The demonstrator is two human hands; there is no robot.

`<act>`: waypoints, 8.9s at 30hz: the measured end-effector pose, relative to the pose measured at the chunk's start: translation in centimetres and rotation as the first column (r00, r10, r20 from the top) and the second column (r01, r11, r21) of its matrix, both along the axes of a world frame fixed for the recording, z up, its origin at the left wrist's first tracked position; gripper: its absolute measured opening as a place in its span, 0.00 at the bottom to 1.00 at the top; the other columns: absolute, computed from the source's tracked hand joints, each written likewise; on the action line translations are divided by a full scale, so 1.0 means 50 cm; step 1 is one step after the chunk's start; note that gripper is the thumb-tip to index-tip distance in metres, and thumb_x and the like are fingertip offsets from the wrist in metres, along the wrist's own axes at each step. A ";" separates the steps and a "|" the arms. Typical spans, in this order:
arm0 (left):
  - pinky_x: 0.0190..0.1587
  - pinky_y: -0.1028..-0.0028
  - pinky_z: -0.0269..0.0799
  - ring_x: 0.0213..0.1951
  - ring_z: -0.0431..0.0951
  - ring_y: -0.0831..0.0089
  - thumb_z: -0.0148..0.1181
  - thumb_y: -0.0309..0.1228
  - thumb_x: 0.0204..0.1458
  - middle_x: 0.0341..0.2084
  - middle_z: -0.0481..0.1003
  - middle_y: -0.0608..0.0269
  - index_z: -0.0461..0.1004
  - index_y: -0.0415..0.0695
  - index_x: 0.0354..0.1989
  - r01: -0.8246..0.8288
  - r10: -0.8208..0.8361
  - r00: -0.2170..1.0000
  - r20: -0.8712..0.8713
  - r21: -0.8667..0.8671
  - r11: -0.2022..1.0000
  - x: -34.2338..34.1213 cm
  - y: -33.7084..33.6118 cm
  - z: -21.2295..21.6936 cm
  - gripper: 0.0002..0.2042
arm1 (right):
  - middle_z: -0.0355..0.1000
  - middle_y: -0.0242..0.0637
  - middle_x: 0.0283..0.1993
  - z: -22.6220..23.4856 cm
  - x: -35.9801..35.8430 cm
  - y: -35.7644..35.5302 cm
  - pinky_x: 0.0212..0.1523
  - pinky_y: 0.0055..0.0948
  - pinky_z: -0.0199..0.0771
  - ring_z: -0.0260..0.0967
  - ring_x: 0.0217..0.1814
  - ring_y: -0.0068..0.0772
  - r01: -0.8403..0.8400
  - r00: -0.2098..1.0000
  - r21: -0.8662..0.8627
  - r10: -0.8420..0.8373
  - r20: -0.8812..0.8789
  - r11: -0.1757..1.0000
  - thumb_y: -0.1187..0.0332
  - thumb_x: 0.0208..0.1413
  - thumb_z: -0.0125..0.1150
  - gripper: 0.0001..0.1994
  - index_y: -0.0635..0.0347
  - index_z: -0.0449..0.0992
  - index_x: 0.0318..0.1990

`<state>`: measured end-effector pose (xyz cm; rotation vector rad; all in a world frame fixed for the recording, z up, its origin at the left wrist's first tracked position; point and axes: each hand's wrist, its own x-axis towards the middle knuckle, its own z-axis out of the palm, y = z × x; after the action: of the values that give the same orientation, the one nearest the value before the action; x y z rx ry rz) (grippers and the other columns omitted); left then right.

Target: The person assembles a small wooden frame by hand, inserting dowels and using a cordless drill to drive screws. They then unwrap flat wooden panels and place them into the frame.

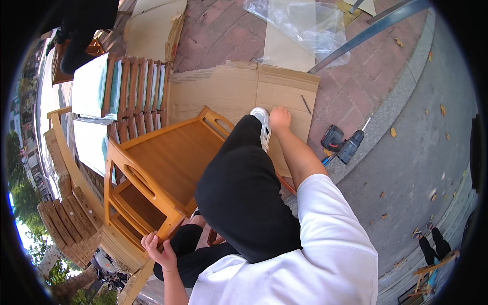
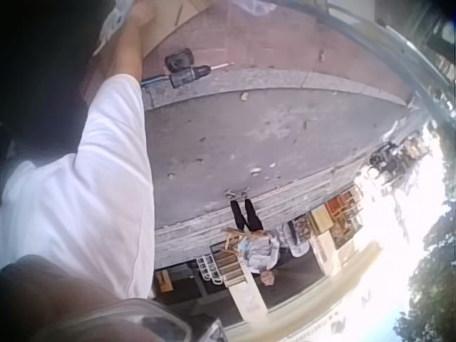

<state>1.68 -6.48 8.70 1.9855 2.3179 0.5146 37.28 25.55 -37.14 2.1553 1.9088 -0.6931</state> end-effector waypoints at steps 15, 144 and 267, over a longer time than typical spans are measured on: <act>0.57 0.53 0.67 0.51 0.71 0.49 0.64 0.32 0.61 0.47 0.77 0.50 0.70 0.45 0.51 0.008 -0.008 1.000 0.020 0.002 1.000 -0.009 -0.010 -0.004 0.13 | 0.75 0.30 0.40 0.141 0.190 -0.072 0.46 0.29 0.77 0.74 0.41 0.27 0.089 -0.376 -0.693 -0.620 -0.688 0.715 0.66 0.71 0.56 0.06 0.55 0.72 0.50; 0.23 0.79 0.58 0.23 0.59 0.79 0.46 0.43 0.73 0.19 0.59 0.73 0.71 0.49 0.34 -0.630 -0.477 -0.715 0.512 -0.174 0.757 -0.203 -0.225 0.127 0.16 | 0.79 0.38 0.35 1.129 -0.599 -0.320 0.41 0.27 0.78 0.78 0.37 0.28 -0.450 0.259 0.598 0.737 -0.624 0.664 0.74 0.62 0.66 0.07 0.64 0.77 0.45; 0.44 0.56 0.80 0.41 0.85 0.51 0.45 0.54 0.65 0.37 0.84 0.48 0.86 0.42 0.36 -0.593 0.659 0.750 -0.053 -0.495 0.635 -0.330 -0.123 0.094 0.29 | 0.79 0.46 0.42 1.043 -0.877 -0.176 0.47 0.46 0.80 0.79 0.47 0.53 -0.919 -0.100 0.352 0.967 0.232 -0.180 0.65 0.63 0.59 0.09 0.61 0.77 0.42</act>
<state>-14.83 -12.64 13.40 0.8561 2.6602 0.0404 -6.59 16.75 15.01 -0.0225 3.0587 0.0266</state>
